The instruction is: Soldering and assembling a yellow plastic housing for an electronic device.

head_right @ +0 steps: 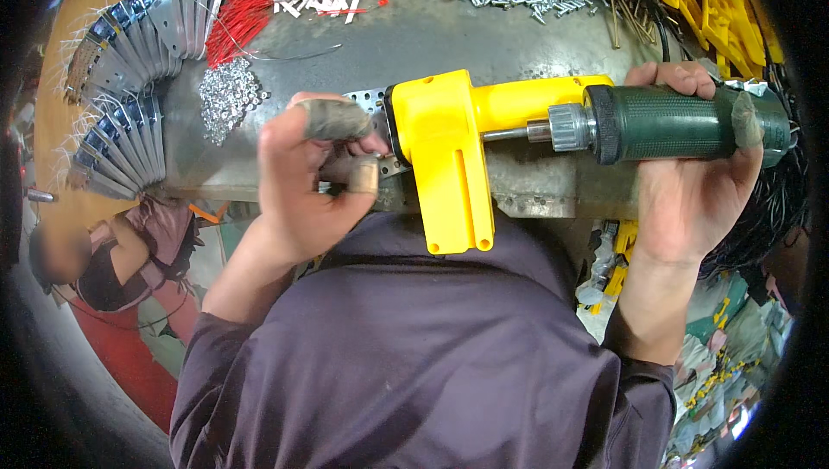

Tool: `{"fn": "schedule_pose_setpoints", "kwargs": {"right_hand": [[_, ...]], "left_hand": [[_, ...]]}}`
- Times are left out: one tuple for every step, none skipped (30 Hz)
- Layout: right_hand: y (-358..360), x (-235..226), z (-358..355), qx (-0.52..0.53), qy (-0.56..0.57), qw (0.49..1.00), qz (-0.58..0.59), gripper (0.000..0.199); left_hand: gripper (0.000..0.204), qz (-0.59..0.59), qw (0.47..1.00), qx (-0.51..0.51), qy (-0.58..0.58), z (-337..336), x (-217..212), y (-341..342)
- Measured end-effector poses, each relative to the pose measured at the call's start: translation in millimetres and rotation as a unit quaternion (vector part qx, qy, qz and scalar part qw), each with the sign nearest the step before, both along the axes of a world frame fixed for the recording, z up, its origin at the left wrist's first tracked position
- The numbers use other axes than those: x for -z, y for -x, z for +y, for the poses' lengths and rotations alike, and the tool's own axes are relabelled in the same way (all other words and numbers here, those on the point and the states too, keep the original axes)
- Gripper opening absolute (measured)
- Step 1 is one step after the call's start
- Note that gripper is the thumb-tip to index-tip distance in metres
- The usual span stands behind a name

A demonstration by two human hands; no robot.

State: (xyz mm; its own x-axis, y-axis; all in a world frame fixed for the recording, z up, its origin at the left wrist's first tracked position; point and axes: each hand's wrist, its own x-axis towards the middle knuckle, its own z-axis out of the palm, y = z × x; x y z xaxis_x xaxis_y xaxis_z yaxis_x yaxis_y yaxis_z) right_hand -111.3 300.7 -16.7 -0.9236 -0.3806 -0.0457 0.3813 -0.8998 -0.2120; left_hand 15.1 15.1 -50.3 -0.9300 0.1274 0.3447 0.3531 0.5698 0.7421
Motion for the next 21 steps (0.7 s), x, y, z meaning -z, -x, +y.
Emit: {"fn": "schedule_pose_setpoints", "kwargs": {"right_hand": [[-1,0,0,0.004,0.0,1.0,-0.004,0.037],[-1,1,-1,0.008,0.0,1.0,-0.007,0.038],[-1,2,-1,0.008,0.0,1.0,-0.008,0.038],[-2,2,-2,0.003,0.006,1.0,-0.001,0.039],[-2,3,-2,-0.003,0.012,1.0,0.006,0.04],[-2,2,-3,-0.001,0.012,1.0,0.005,0.04],[-2,1,-4,0.007,0.007,1.0,0.0,0.041],[-3,1,-5,0.014,0.002,1.0,-0.006,0.042],[-2,1,-5,0.014,0.002,1.0,-0.005,0.042],[-2,2,-5,0.014,0.003,1.0,-0.006,0.043],[-2,2,-5,0.013,0.003,1.0,-0.007,0.043],[-1,2,-5,0.011,0.004,1.0,-0.006,0.043],[-1,2,-4,0.005,0.005,1.0,0.0,0.042],[-1,2,-4,-0.002,0.007,1.0,0.007,0.042],[-1,1,-5,-0.001,0.005,1.0,0.007,0.042],[-1,1,-5,0.007,-0.003,1.0,0.005,0.041],[-2,0,-6,0.015,-0.011,1.0,0.003,0.041],[-2,0,-6,0.015,-0.012,1.0,0.004,0.041],[-2,0,-6,0.015,-0.008,1.0,-0.002,0.041],[-2,1,-6,0.014,-0.004,1.0,-0.009,0.041],[-3,1,-7,0.014,-0.004,1.0,-0.008,0.041]], "left_hand": [[0.058,0.013,0.998,0.006,-0.068,6,1,0],[0.058,0.013,0.998,0.003,-0.067,6,1,0],[0.061,0.02,0.998,0.014,-0.054,6,0,2],[0.063,0.027,0.999,0.024,-0.04,5,0,3],[0.063,0.027,0.999,0.023,-0.04,4,-1,3],[0.066,0.014,0.999,0.029,-0.021,0,-2,4],[0.068,0.002,0.999,0.034,-0.002,-2,-3,4],[0.068,0.001,0.999,0.035,-0.002,-2,-3,4],[0.065,-0.025,0.999,0.03,-0.025,-1,-4,4],[0.063,-0.051,0.997,0.024,-0.047,-1,-4,4],[0.063,-0.051,0.997,0.023,-0.048,0,-1,5],[0.058,-0.013,0.994,0.012,-0.104,4,4,3],[0.054,0.026,0.987,0.0,-0.159,6,6,2],[0.054,0.027,0.987,-0.003,-0.158,6,4,0],[0.051,0.027,0.993,-0.039,-0.106,5,0,2],[0.048,0.026,0.995,-0.074,-0.053,4,-3,4],[0.048,0.026,0.995,-0.074,-0.054,2,-4,5],[0.046,0.048,0.997,-0.054,0.022,-1,-5,7],[0.044,0.07,0.992,-0.034,0.097,-3,-6,9],[0.044,0.071,0.992,-0.034,0.096,-3,-6,10],[0.04,0.066,0.994,-0.039,0.081,-2,-8,9]]}}
